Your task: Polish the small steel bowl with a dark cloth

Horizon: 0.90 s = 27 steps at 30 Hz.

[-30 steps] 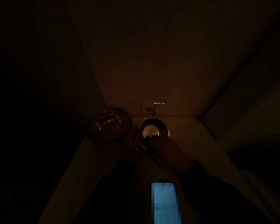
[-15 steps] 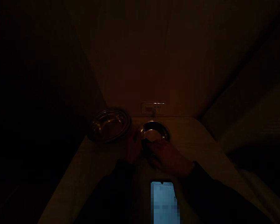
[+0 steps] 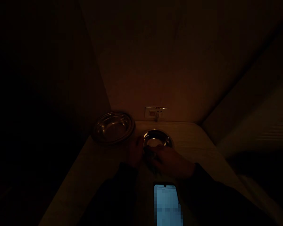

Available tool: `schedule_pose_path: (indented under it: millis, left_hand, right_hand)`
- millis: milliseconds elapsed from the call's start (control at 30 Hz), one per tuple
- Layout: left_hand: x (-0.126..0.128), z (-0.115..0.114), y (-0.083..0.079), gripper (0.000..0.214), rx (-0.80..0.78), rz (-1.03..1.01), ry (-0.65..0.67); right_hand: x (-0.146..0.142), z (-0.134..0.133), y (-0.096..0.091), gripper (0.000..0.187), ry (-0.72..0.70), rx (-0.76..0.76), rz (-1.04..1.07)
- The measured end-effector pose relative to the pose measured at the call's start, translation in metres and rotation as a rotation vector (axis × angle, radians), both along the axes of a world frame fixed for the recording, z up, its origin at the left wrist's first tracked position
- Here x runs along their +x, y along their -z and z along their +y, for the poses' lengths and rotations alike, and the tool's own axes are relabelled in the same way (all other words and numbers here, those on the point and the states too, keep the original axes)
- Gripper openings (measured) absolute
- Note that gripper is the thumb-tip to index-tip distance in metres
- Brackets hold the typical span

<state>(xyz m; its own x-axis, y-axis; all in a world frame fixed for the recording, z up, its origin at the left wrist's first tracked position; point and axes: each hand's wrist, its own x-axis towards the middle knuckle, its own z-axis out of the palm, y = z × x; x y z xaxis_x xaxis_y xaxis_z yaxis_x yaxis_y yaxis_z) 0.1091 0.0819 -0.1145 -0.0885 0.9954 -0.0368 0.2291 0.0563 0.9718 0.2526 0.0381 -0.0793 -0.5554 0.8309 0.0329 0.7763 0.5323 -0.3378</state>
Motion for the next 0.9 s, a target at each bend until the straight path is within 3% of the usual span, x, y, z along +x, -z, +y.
schedule_pose_path:
  millis: [300,567,900]
  left_hand:
    - [-0.007,-0.005,0.006,0.027,0.071,0.034,-0.083]
    - [-0.004,-0.005,0.006,0.029,0.203,-0.001,-0.037]
    - [-0.010,-0.004,0.011,0.032,0.288,0.059,-0.093]
  right_hand:
    - [-0.012,-0.004,-0.007,0.035,-0.077,-0.003,-0.034]
    - [0.011,-0.013,-0.012,0.033,-0.141,0.107,-0.206]
    - [-0.021,-0.005,0.014,0.047,-0.084,0.158,0.122]
